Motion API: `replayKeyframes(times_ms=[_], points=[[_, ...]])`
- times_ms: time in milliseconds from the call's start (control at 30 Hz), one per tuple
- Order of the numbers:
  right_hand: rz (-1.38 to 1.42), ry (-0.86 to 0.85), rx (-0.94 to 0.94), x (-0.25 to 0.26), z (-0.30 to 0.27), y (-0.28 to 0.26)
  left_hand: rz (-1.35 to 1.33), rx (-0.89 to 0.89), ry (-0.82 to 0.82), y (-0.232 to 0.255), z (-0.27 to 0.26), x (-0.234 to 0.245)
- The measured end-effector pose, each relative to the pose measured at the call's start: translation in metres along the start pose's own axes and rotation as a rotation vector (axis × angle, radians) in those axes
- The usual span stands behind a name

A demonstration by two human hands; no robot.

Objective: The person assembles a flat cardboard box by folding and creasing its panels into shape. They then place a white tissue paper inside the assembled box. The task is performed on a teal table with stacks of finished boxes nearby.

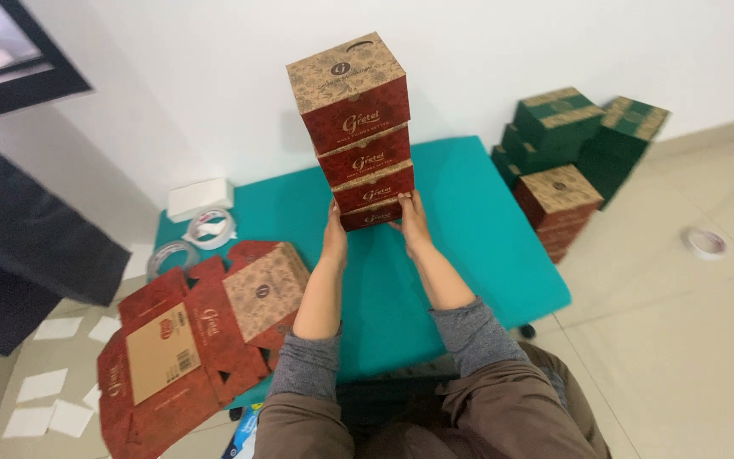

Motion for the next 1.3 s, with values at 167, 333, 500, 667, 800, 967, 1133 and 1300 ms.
replayKeyframes(times_ms=[167,333,500,667,800,967,1133,1300], points=[[0.05,0.072,0.053,0.072,-0.017,-0.014,-0.021,-0.083,-0.118,0.005,-0.023,-0.06],[0.047,0.119,0.119,0.133,-0.054,-0.067,-0.003,-0.117,-0.235,-0.017,-0.041,-0.101],[-0.033,0.156,0.198,0.202,-0.082,-0.11,0.218,-0.137,-0.338,-0.047,-0.066,-0.098],[-0.192,0.268,0.208,0.323,-0.081,-0.09,0.31,-0.07,-0.359,-0.058,-0.108,-0.073],[-0.192,0.327,0.2,0.371,-0.095,-0.084,0.403,0.001,-0.313,-0.063,-0.128,-0.051],[-0.17,0.388,0.12,0.415,-0.101,-0.061,0.464,-0.128,-0.269,-0.062,-0.133,-0.041],[-0.15,0.411,0.057,0.435,-0.102,-0.027,0.521,-0.203,-0.237,-0.058,-0.134,-0.042],[-0.058,0.432,-0.081,0.464,-0.092,0.037,0.537,-0.22,-0.236,-0.058,-0.136,-0.042]])
Point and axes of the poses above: each hand's wrist, its own z-axis towards the middle knuckle, its own x-axis out of the back of the hand, y = z × x, the point moved 9 cm from there along z, towards the middle knuckle, and after that the axes turned 3 degrees about -x, right-handed, at the moved point
